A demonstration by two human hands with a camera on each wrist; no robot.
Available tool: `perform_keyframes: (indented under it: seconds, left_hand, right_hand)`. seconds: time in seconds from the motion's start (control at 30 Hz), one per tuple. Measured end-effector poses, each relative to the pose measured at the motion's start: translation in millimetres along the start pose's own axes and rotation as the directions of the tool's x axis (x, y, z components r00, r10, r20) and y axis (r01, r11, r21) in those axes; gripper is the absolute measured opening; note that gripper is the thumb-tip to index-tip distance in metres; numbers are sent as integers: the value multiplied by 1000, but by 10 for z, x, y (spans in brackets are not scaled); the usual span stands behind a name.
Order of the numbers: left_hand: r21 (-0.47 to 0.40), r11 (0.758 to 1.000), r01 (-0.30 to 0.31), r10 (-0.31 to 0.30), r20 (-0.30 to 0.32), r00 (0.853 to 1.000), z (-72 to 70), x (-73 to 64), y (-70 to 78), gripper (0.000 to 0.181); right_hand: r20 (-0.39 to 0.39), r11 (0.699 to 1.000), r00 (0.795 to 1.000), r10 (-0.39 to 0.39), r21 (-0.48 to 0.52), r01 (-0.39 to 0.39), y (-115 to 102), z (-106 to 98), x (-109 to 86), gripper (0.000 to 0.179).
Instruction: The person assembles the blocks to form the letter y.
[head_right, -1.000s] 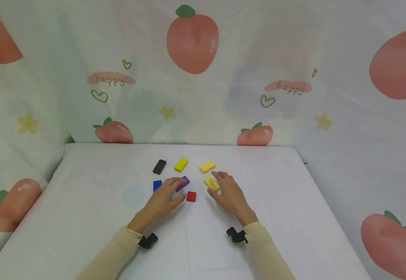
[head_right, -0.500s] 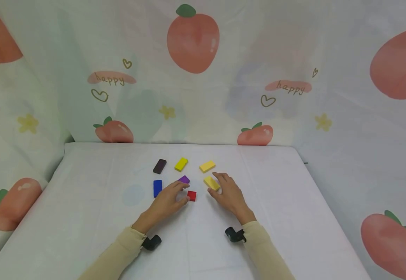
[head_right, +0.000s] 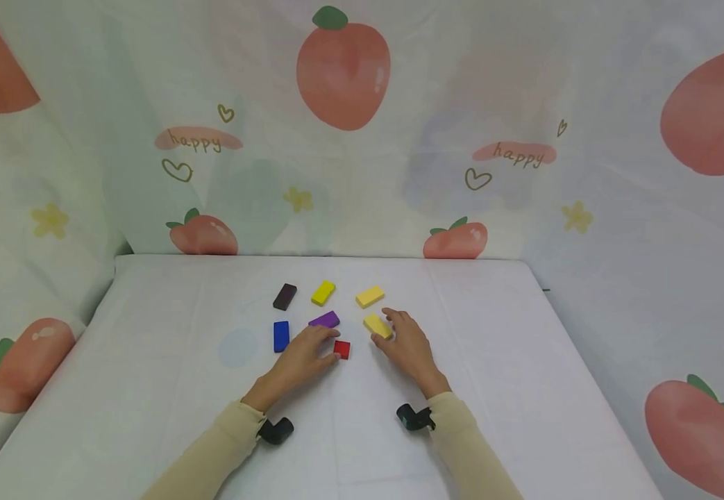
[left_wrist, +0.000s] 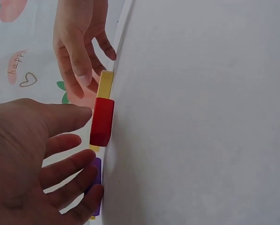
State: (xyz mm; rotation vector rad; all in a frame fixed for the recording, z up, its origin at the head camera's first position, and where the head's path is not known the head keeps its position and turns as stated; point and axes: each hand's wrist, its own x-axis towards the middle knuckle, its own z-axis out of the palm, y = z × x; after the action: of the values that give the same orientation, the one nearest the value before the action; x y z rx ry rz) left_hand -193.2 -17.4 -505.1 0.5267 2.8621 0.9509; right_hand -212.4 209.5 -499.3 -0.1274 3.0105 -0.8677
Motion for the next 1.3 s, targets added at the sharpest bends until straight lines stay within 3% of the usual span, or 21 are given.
perform_keyframes:
  seconds: [0.33, 0.77, 1.3]
  left_hand:
    - [29, 1000, -9, 8, 30, 1000, 27, 60, 1, 40]
    - [51, 997, -65, 62, 64, 996, 69, 117, -29, 39]
    - [33, 999, -34, 31, 80, 996, 73, 126, -29, 38]
  right_hand:
    - [-13, 998, 999, 53, 26, -52, -22, 0, 60, 59]
    - [-30, 998, 998, 60, 5, -60, 19, 42, 136, 54]
    - [-18, 993, 993, 119, -22, -120, -5, 84, 178, 51]
